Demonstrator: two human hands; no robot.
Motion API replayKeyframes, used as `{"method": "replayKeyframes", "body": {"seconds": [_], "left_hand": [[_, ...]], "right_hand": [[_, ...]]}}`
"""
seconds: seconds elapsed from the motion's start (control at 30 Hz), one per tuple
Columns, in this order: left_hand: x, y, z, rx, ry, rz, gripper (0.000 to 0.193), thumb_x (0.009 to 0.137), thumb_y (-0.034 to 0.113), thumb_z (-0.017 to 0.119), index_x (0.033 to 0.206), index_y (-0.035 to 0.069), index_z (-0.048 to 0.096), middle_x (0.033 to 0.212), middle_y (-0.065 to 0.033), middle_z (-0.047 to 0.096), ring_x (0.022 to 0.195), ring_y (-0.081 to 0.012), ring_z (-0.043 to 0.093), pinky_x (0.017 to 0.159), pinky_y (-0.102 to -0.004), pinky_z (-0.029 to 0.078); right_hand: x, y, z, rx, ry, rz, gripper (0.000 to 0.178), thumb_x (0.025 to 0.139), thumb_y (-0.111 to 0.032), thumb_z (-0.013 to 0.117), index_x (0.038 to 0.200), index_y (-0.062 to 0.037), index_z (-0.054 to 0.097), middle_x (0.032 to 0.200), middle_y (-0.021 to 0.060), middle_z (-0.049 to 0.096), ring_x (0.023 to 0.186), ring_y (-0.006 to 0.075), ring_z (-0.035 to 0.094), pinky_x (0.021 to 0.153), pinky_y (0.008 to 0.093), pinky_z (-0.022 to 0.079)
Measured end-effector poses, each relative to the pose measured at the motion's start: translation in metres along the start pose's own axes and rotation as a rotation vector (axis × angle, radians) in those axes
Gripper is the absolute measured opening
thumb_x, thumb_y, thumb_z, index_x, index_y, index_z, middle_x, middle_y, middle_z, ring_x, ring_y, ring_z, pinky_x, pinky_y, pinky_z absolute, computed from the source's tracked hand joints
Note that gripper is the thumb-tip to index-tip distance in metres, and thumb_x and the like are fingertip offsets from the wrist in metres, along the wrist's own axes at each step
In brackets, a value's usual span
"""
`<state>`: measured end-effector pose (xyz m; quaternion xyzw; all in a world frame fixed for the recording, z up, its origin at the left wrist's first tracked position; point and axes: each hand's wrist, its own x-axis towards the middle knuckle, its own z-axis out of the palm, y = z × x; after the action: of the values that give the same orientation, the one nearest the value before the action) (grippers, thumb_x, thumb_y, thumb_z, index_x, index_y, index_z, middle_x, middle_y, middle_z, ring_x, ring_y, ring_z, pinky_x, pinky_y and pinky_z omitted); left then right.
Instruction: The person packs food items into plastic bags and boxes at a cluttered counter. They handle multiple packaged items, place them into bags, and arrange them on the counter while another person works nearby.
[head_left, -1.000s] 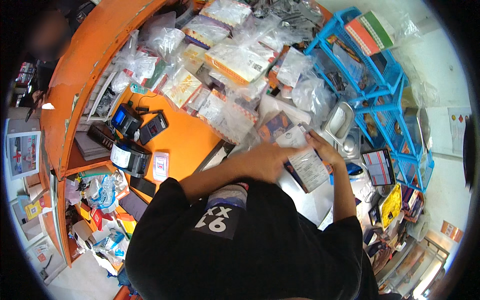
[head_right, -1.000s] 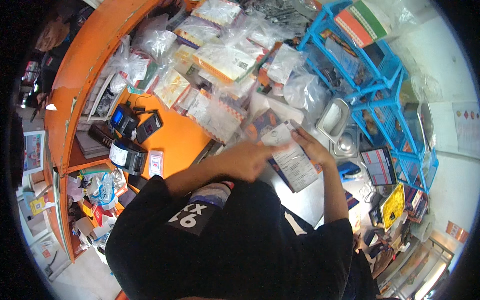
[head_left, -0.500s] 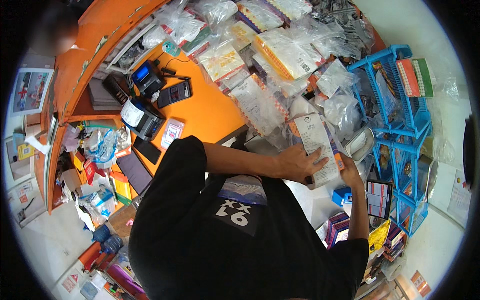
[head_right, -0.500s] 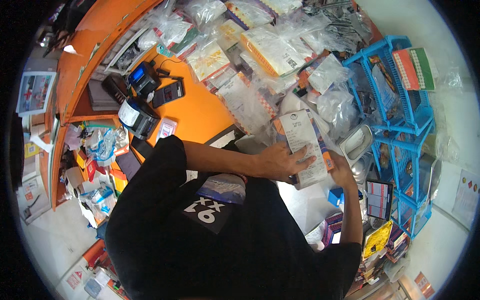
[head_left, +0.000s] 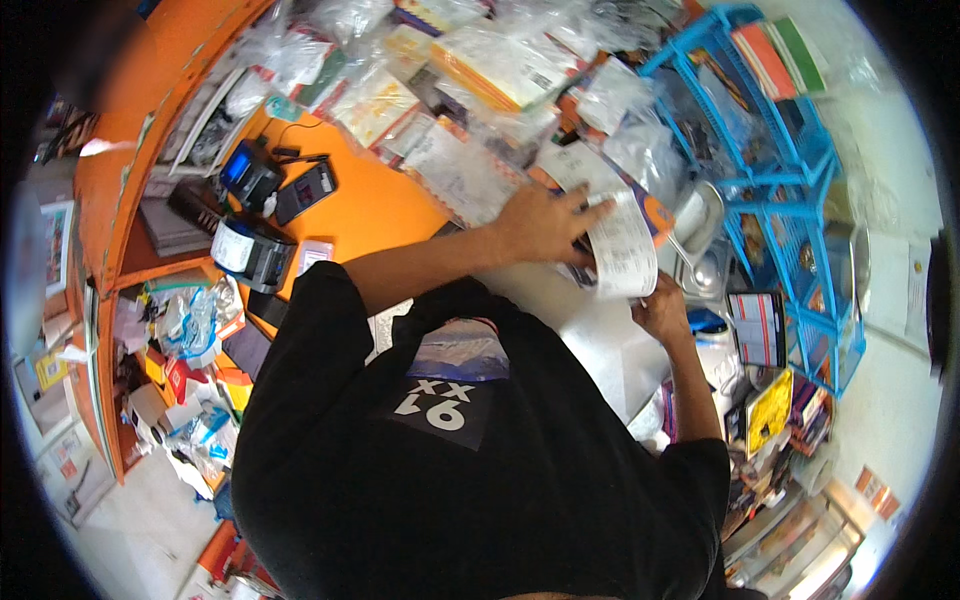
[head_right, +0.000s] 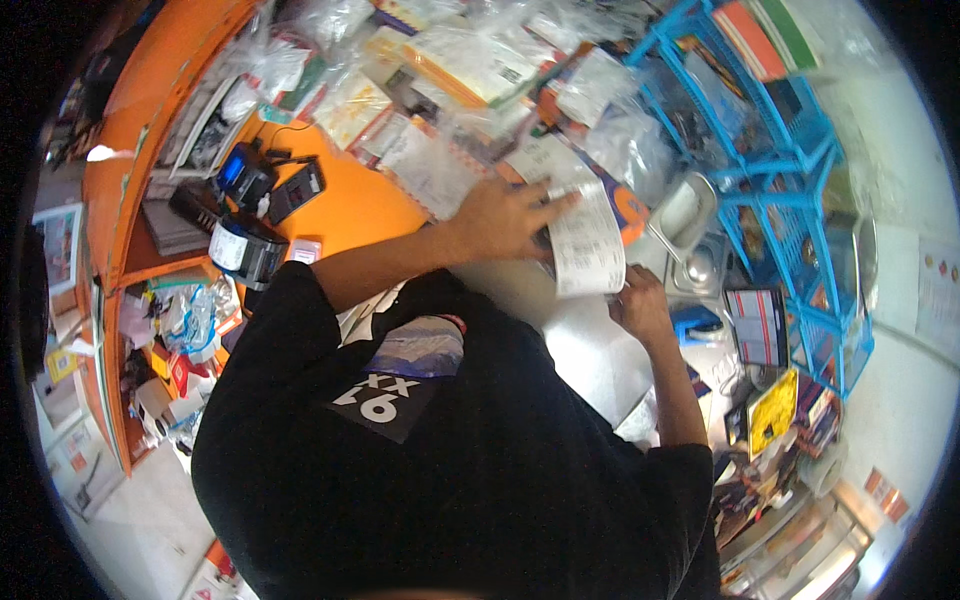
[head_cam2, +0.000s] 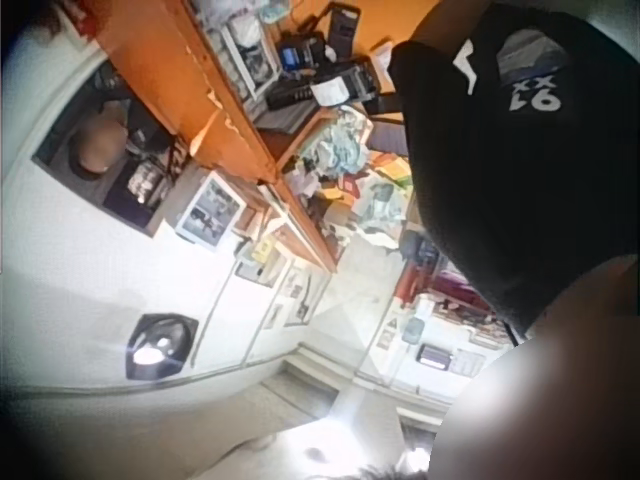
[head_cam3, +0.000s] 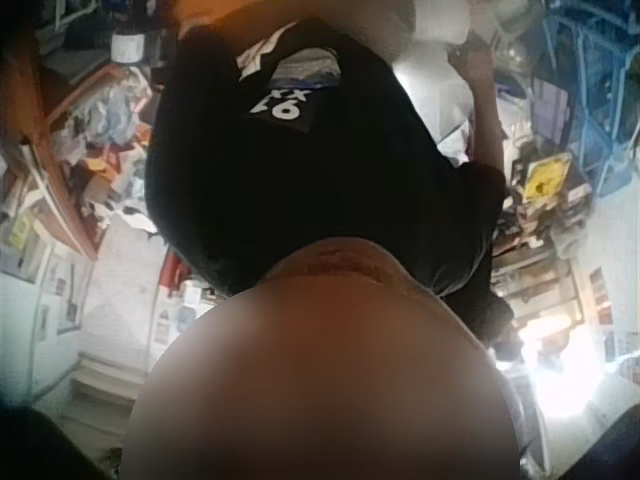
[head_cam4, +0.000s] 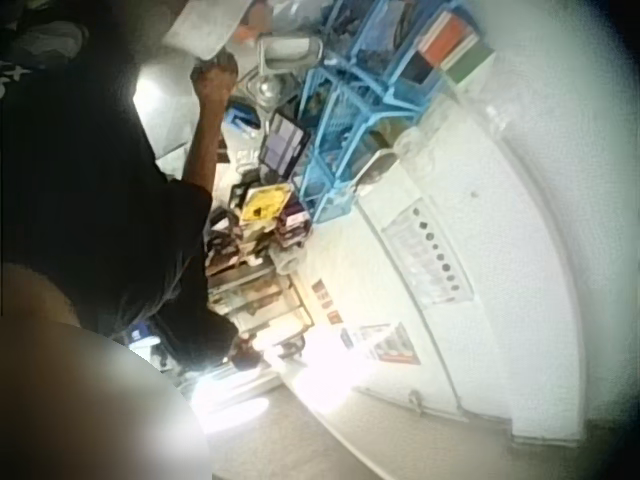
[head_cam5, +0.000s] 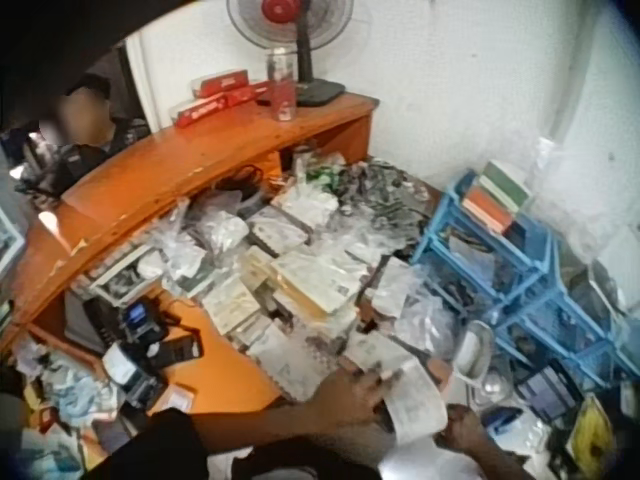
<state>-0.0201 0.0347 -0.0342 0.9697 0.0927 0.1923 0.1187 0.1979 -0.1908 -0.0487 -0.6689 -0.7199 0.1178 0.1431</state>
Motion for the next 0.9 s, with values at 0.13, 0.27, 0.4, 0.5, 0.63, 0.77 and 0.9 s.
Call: {"method": "replayKeyframes", "body": {"seconds": [0.13, 0.27, 0.4, 0.5, 0.63, 0.77, 0.9], "left_hand": [[0.02, 0.015, -0.018, 0.024, -0.214, -0.129, 0.098, 0.063, 0.069, 0.074, 0.146, 0.024, 0.047, 0.118, -0.0179, 0.065, 0.081, -0.0343, 0.07, 0.067, -0.0407, 0.057], [0.029, 0.008, -0.018, -0.04, -0.117, -0.106, 0.1, 0.063, 0.071, 0.074, 0.146, 0.022, 0.048, 0.117, -0.0187, 0.066, 0.085, -0.0369, 0.07, 0.072, -0.0437, 0.057], [0.05, -0.003, -0.033, -0.044, -0.059, -0.106, 0.101, 0.06, 0.073, 0.075, 0.143, 0.02, 0.051, 0.115, -0.0188, 0.067, 0.091, -0.036, 0.07, 0.076, -0.0445, 0.057], [0.06, -0.008, -0.032, -0.028, -0.075, -0.108, 0.101, 0.055, 0.072, 0.077, 0.136, 0.015, 0.056, 0.114, -0.0184, 0.066, 0.092, -0.0346, 0.069, 0.077, -0.0441, 0.056], [0.046, 0.02, -0.029, -0.009, -0.183, -0.125, 0.092, 0.06, 0.061, 0.081, 0.133, 0.012, 0.055, 0.109, -0.0151, 0.063, 0.091, -0.0365, 0.067, 0.076, -0.0451, 0.055], [0.002, 0.054, -0.045, -0.31, -0.426, -0.208, 0.081, 0.069, 0.038, 0.084, 0.136, 0.008, 0.05, 0.11, -0.0146, 0.063, 0.091, -0.0344, 0.066, 0.074, -0.0438, 0.053], [0.017, 0.023, -0.122, -0.981, -0.082, -0.56, 0.064, 0.078, 0.011, 0.079, 0.134, 0.004, 0.05, 0.106, -0.0115, 0.066, 0.072, -0.0169, 0.063, 0.063, -0.0314, 0.049]], "right_hand": [[0.006, -0.005, -0.014, 0.032, 0.199, -0.077, 0.028, 0.062, -0.006, 0.07, 0.09, -0.0098, 0.071, 0.087, 0.0123, 0.067, 0.084, 0.0327, 0.065, 0.076, 0.0432, 0.054], [-0.002, -0.005, -0.04, 0.046, 0.095, -0.011, 0.028, 0.067, -0.006, 0.071, 0.095, -0.0112, 0.073, 0.092, 0.0084, 0.07, 0.09, 0.0318, 0.065, 0.08, 0.0404, 0.054], [0.005, -0.029, -0.071, 0.086, 0.22, -0.074, 0.027, 0.07, -0.001, 0.071, 0.096, -0.0101, 0.074, 0.09, 0.0069, 0.071, 0.095, 0.0288, 0.065, 0.083, 0.0403, 0.053], [0.006, -0.041, -0.061, 0.248, 0.327, 0.012, 0.028, 0.072, 0.0, 0.073, 0.098, -0.0096, 0.074, 0.087, 0.0078, 0.071, 0.089, 0.0261, 0.068, 0.081, 0.0407, 0.054], [0.007, -0.042, -0.038, 0.329, 0.418, 0.125, 0.024, 0.075, -0.005, 0.072, 0.098, -0.0118, 0.074, 0.084, 0.0079, 0.071, 0.069, 0.0273, 0.067, 0.067, 0.0399, 0.054], [-0.006, -0.066, -0.054, 0.155, 0.186, 0.064, 0.014, 0.079, -0.025, 0.076, 0.09, -0.0157, 0.074, 0.079, 0.0023, 0.07, 0.066, 0.0245, 0.064, 0.064, 0.0376, 0.048], [-0.031, -0.077, -0.058, 0.129, 0.172, 0.112, 0.023, 0.076, -0.038, 0.079, 0.08, -0.0162, 0.072, 0.073, 0.002, 0.067, 0.066, 0.0198, 0.062, 0.07, 0.0349, 0.044]]}}
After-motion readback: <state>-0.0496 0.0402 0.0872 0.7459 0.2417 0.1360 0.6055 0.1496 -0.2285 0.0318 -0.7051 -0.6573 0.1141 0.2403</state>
